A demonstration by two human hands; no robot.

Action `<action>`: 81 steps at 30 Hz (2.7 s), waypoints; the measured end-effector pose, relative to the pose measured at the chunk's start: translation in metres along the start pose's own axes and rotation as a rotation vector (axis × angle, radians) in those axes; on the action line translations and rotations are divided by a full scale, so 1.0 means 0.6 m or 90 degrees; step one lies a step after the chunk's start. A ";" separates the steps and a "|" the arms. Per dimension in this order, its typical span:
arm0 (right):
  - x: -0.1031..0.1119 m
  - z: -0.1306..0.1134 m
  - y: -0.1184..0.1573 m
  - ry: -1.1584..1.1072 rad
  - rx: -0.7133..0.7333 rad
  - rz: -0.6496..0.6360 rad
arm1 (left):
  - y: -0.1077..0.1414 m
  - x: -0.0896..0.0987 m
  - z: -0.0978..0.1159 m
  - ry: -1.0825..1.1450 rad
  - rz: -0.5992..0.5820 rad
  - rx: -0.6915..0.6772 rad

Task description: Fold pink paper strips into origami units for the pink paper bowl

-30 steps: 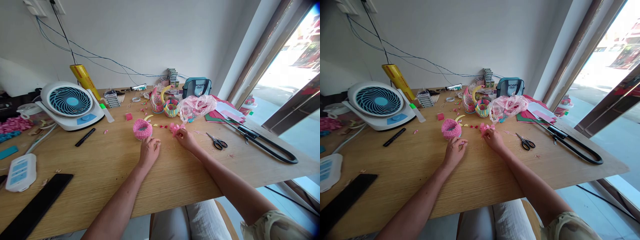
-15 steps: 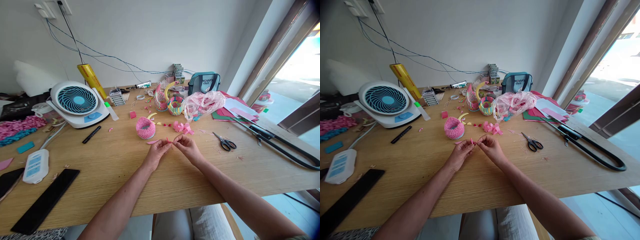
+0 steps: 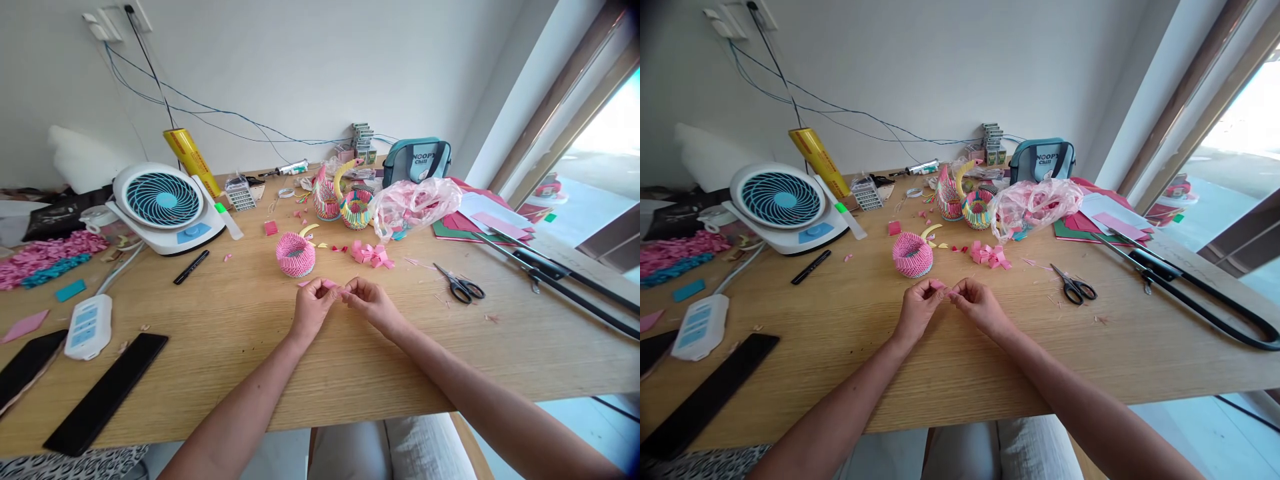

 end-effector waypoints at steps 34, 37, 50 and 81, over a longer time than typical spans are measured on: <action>0.018 -0.032 0.009 0.462 0.429 -0.101 | 0.009 -0.007 0.006 0.186 -0.090 0.229; 0.017 -0.033 0.008 0.411 0.416 -0.054 | 0.011 -0.006 0.010 0.152 -0.079 0.210; 0.011 0.002 -0.007 -0.101 0.009 0.137 | 0.012 -0.015 0.003 -0.012 -0.039 0.074; 0.011 0.008 -0.005 -0.134 0.018 0.123 | 0.016 -0.011 0.008 -0.116 -0.040 -0.002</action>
Point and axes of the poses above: each hand's wrist, its own y-axis away from the middle knuckle, its own x-axis out of the back of the hand, z = x × y, the point moved 2 cm from there along -y, towards the middle knuckle, and after that the axes turned 13 degrees about x, right-handed, at the moved point
